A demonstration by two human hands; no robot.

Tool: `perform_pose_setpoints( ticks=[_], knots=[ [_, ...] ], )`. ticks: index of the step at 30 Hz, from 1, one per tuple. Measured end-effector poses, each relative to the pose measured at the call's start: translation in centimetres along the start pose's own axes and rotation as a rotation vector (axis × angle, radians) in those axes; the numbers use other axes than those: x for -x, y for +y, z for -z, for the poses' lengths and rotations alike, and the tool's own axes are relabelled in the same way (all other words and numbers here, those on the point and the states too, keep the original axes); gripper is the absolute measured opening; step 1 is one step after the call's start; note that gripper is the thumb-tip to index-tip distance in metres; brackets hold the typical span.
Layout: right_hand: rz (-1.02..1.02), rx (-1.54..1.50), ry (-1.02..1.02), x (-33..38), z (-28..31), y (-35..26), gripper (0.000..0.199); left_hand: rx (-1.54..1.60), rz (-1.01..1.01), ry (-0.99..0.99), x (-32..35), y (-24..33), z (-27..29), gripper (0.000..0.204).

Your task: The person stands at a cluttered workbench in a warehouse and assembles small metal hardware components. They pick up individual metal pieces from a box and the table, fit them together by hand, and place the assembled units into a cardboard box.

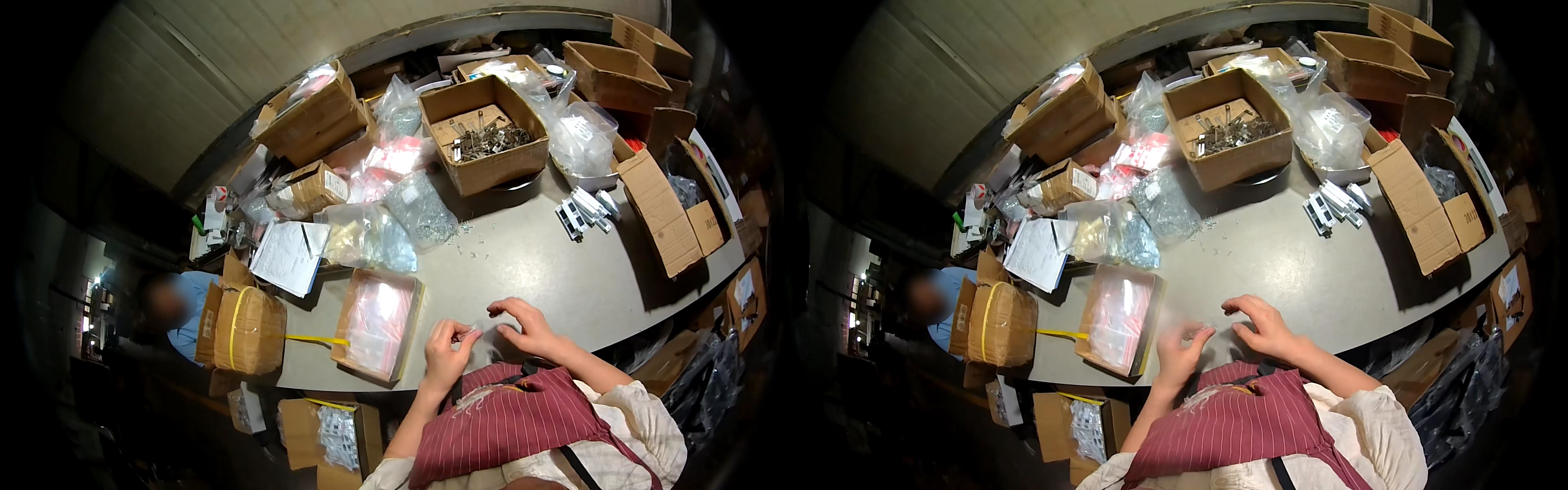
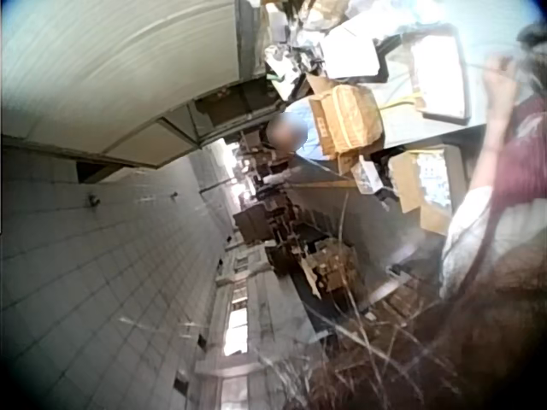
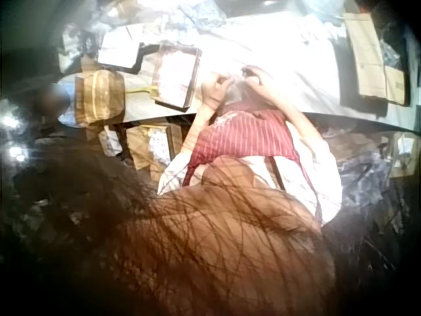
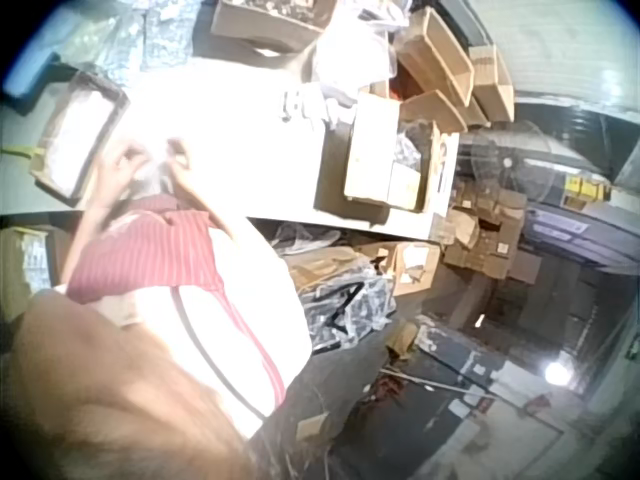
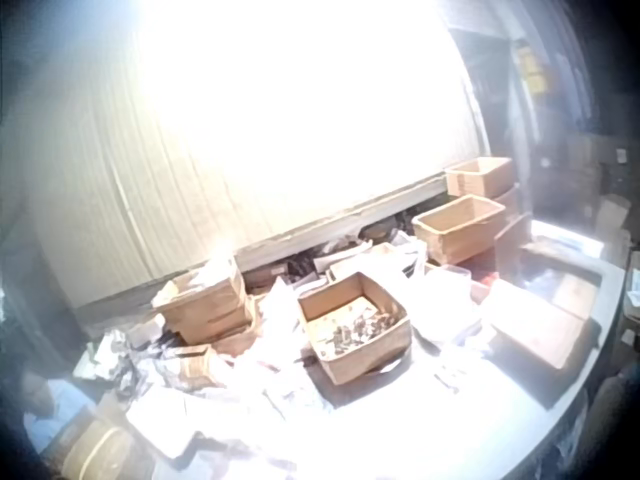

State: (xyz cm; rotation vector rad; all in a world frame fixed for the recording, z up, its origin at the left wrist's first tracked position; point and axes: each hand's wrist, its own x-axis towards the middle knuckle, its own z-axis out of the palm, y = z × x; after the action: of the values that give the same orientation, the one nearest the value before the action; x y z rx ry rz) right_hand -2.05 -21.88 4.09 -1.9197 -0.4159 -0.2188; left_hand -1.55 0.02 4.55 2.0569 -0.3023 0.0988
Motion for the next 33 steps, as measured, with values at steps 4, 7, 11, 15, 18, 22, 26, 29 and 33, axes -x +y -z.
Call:
perform_pose_setpoints(
  ticks=[4,7,11,15,18,22,26,29,33],
  knots=[
    [0.349,0.205,-0.105,-2.6,2.3,-4.1,0.040,-0.073,-0.081,-0.006,-0.2,-0.7,-0.2,0.023],
    [0.388,0.298,-0.205,-2.5,2.3,-3.4,0.042,-0.094,-0.171,-0.028,-0.7,-0.7,-0.2,0.026],
    [0.339,0.294,-0.249,-1.9,1.9,-2.4,0.041,-0.140,-0.212,-0.055,-0.6,-0.2,0.1,0.031],
    [0.197,0.203,-0.368,-0.9,1.6,-1.7,0.043,-0.118,-0.229,-0.108,-0.4,0.4,-0.1,0.037],
    [0.136,0.240,-0.465,-0.2,1.7,-1.6,0.052,-0.250,-0.216,-0.129,-0.7,1.3,-0.4,0.045],
    [0.100,0.335,-0.621,0.0,1.1,-0.7,0.060,-0.295,-0.186,-0.262,-0.3,-2.2,-2.1,0.050],
    [0.148,0.418,-0.646,0.0,-0.4,0.9,0.058,-0.257,-0.295,-0.274,-0.7,-4.3,-3.5,0.046],
    [0.179,0.346,-0.580,-0.6,-0.4,1.0,0.049,-0.248,-0.381,-0.251,-1.9,-5.2,-3.6,0.042],
    [0.232,0.159,-0.430,-2.9,-1.8,4.1,0.037,-0.270,-0.383,-0.177,-3.3,-9.7,-5.0,0.037]
  ],
)
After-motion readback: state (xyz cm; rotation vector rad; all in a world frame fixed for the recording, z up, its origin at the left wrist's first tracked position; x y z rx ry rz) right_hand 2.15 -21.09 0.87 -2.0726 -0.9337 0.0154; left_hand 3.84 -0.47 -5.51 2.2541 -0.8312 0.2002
